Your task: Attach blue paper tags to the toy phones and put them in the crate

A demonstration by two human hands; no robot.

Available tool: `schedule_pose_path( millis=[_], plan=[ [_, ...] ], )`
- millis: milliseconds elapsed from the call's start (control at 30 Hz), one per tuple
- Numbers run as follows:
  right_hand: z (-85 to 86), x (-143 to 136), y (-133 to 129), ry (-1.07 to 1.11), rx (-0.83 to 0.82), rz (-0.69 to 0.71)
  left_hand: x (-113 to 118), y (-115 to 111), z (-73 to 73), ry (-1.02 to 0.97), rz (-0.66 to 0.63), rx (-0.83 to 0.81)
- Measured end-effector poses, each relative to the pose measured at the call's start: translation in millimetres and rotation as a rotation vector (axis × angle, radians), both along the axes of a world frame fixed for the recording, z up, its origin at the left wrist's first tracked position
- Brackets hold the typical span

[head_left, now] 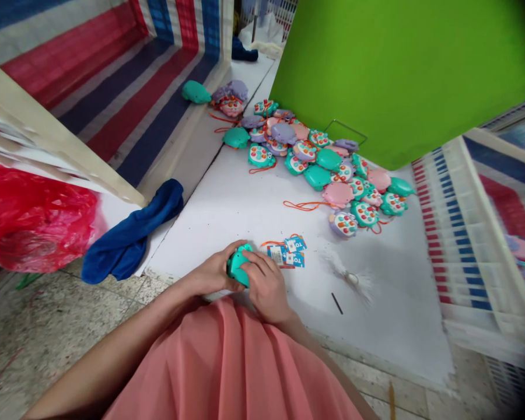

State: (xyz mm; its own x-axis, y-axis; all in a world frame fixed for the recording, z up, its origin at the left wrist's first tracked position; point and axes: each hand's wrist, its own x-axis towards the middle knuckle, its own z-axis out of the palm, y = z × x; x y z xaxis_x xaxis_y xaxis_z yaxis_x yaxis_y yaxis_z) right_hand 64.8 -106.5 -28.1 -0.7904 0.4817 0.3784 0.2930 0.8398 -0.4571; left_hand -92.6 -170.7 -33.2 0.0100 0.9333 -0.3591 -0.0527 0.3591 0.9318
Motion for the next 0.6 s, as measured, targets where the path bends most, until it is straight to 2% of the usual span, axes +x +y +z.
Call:
schedule_pose_path(
  millis=[433, 600],
  plan=[
    [3.1, 2.6, 2.2, -0.073, 0.021, 0.001, 0.8, 3.6, 5.2, 0.046, -0.007, -0.023],
    [6.5, 4.8, 4.4, -0.074, 0.053, 0.045, 1.0, 4.2, 5.0, 0.053, 0.001, -0.024]
  ],
)
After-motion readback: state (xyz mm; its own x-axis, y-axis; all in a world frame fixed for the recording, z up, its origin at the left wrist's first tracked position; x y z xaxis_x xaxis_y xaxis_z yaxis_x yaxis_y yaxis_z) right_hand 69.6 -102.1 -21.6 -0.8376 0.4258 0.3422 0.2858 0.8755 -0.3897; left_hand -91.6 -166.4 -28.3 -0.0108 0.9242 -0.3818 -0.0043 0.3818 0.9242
